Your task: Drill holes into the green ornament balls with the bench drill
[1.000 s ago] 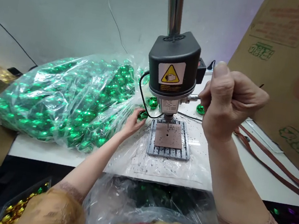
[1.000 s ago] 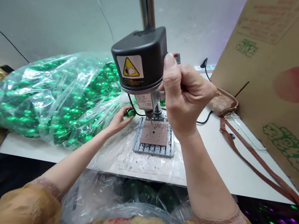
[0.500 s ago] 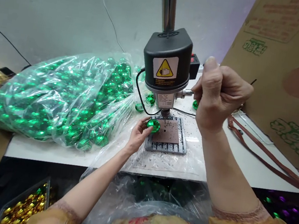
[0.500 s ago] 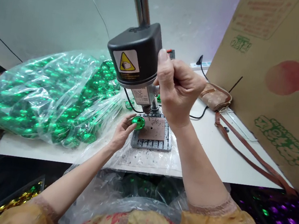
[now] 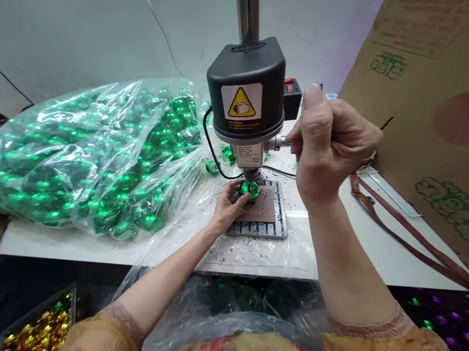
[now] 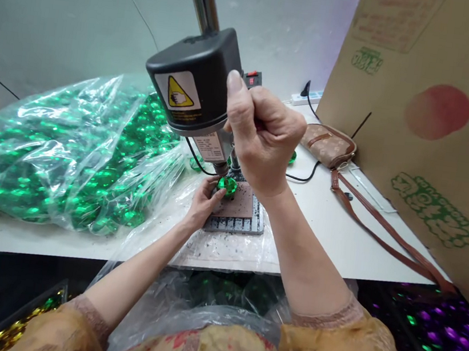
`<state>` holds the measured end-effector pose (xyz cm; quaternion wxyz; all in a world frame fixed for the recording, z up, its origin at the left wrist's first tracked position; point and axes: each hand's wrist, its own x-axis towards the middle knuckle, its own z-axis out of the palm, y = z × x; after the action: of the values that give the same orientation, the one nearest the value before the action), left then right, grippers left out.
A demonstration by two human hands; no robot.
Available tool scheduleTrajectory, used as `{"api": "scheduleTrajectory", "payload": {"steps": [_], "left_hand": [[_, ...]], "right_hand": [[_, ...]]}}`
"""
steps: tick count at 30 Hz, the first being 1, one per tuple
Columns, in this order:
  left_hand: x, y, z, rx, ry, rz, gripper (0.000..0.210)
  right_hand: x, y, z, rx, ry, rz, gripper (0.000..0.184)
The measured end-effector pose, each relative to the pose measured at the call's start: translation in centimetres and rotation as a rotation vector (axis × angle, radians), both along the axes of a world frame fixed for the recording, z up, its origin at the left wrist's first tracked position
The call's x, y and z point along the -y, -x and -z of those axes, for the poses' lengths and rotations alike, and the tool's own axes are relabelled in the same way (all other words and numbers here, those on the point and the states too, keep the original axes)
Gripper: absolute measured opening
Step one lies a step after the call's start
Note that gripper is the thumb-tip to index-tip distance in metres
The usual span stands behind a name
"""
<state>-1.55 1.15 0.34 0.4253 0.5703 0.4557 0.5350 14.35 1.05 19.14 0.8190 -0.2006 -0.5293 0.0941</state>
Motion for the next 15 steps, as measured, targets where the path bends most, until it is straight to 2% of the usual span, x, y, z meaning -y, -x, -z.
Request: {"api": "scheduleTrajectory", "payload": {"steps": [8,12,15], "left_hand": [[0.1,-0.35,-0.25,-0.08,-0.029,0.024,0.057],[-0.16,-0.02,-0.01,-0.221,-0.036,-0.042,0.056],[-0.17,0.05,0.05,-0.225,-0.031,-0.031,0.051]], "right_hand": [[0.14,0.04,0.02,0.02,0.025,0.064,0.042],[0.11,0.09,0.06,0.016,0.026,0.038,0.043],[0.13,0.1,0.07,0.009,0.036,0.069,0.043]]}}
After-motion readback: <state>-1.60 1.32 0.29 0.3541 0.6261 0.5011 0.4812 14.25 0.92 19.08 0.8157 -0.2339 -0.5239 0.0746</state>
